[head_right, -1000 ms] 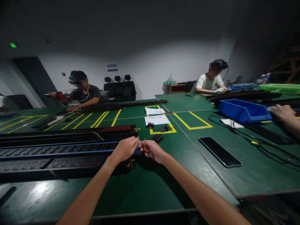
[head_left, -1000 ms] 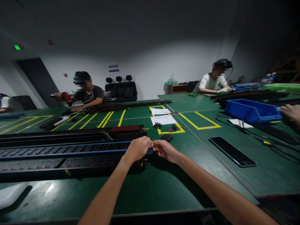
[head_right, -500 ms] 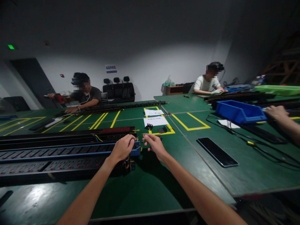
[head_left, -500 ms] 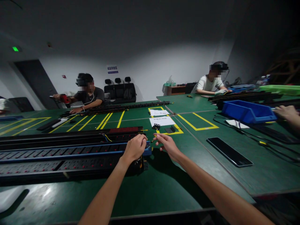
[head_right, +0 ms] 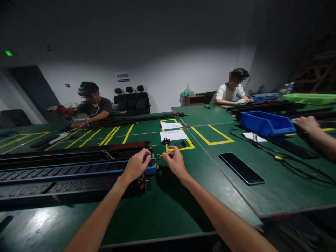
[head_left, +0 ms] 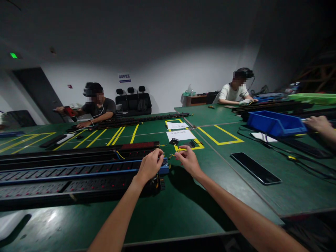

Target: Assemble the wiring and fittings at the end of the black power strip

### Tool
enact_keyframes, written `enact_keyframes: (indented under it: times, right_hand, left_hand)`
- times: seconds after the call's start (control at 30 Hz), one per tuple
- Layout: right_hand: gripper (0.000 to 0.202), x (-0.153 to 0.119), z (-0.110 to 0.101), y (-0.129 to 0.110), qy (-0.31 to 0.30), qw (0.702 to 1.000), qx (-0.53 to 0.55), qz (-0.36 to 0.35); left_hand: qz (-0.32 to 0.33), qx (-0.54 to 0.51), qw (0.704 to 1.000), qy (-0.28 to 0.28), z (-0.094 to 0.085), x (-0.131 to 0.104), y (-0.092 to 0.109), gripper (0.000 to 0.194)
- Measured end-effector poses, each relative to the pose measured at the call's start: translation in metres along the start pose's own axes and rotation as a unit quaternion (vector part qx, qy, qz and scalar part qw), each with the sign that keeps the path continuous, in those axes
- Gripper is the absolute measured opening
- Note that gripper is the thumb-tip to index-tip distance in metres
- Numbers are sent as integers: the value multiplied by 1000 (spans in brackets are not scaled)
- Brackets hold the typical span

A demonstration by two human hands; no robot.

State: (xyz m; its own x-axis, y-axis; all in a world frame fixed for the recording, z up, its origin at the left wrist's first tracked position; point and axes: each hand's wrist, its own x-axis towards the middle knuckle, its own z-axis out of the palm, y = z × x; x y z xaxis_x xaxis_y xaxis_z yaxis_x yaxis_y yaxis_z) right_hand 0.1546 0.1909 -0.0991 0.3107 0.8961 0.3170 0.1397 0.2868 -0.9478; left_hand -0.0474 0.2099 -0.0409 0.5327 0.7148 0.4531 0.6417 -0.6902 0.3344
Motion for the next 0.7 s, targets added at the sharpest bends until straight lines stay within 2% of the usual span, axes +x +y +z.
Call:
enact_keyframes:
  times: [0.13, 0.33, 0.43, 0.57, 0.7]
  right_hand:
    - [41, 1, -2, -1, -20, 997, -53, -56]
    - [38, -4, 0, -1, -41, 985, -101, -130]
    - [38, -7, 2, -3, -36, 979, -129, -154]
    - [17, -10, 4, -6, -26, 966, -178, -184]
    - [14, -11, 3, -7, -11, 954, -213, -210]
  left_hand:
    - [12, -22, 1000, 5, 1, 0, -1, 14]
    - [29, -54, 998, 11, 5, 1, -4, 12]
    - [37, -63, 997, 8, 6, 1, -4, 11]
    - [53, -68, 996, 5, 6, 1, -3, 9]
    - [66, -75, 995, -1, 7, 1, -4, 9]
